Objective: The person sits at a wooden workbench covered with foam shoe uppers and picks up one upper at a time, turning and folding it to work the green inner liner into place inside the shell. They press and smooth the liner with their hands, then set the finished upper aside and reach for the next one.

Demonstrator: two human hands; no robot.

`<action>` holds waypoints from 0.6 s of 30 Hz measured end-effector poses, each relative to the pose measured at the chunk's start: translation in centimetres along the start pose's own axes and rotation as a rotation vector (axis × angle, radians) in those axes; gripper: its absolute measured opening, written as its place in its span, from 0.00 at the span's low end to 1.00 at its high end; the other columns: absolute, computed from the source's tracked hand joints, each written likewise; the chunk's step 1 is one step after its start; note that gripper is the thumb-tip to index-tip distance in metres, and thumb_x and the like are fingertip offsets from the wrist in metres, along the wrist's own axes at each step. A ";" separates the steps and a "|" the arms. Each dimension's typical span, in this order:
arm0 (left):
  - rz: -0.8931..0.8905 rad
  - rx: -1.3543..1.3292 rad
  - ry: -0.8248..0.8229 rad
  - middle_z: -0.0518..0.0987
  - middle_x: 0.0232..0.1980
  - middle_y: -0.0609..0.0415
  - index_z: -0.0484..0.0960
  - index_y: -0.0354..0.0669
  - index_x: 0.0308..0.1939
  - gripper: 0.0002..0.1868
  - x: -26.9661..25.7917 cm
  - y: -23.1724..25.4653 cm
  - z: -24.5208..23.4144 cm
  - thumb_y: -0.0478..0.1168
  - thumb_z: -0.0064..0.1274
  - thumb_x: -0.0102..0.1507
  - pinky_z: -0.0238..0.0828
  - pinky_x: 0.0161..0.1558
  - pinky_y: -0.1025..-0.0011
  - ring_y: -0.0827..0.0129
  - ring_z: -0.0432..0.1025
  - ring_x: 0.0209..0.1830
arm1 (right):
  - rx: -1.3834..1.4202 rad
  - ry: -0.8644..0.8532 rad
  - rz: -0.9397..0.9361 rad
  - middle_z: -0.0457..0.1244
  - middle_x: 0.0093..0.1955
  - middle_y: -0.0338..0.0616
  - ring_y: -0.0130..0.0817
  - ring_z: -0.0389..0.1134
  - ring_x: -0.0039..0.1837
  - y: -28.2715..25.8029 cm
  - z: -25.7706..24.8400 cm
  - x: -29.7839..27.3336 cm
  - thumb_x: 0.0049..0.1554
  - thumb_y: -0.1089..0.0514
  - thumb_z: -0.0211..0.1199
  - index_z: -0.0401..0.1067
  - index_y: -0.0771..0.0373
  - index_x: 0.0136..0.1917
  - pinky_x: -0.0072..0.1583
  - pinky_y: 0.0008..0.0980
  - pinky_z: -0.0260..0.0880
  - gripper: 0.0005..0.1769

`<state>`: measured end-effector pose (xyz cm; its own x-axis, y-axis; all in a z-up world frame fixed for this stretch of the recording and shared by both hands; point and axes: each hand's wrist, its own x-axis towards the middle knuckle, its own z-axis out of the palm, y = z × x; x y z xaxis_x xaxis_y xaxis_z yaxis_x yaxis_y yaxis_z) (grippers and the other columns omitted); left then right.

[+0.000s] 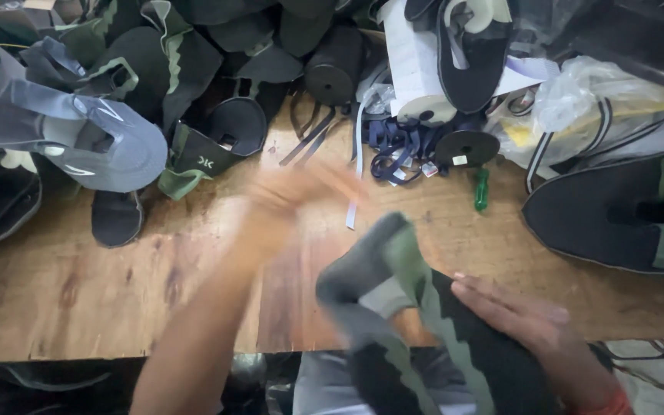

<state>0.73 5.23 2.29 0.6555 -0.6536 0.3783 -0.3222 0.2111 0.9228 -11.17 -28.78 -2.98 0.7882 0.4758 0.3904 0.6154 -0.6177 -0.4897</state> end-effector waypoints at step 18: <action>-0.117 1.407 0.339 0.71 0.72 0.32 0.74 0.45 0.69 0.29 -2.5 -25.6 9.3 0.32 0.43 0.63 0.68 0.49 0.57 0.45 0.71 0.57 | -0.406 -0.050 0.226 0.68 0.40 0.53 0.55 0.70 0.48 8.4 7.8 5.4 0.52 0.60 0.57 0.76 0.58 0.60 0.51 0.52 0.69 0.23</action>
<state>1.02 -5.28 -22.95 0.7870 -0.3745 0.4902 -0.5165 -0.8346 0.1916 -1.66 -26.51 -11.09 0.9078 0.3245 0.2656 0.3830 -0.8996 -0.2098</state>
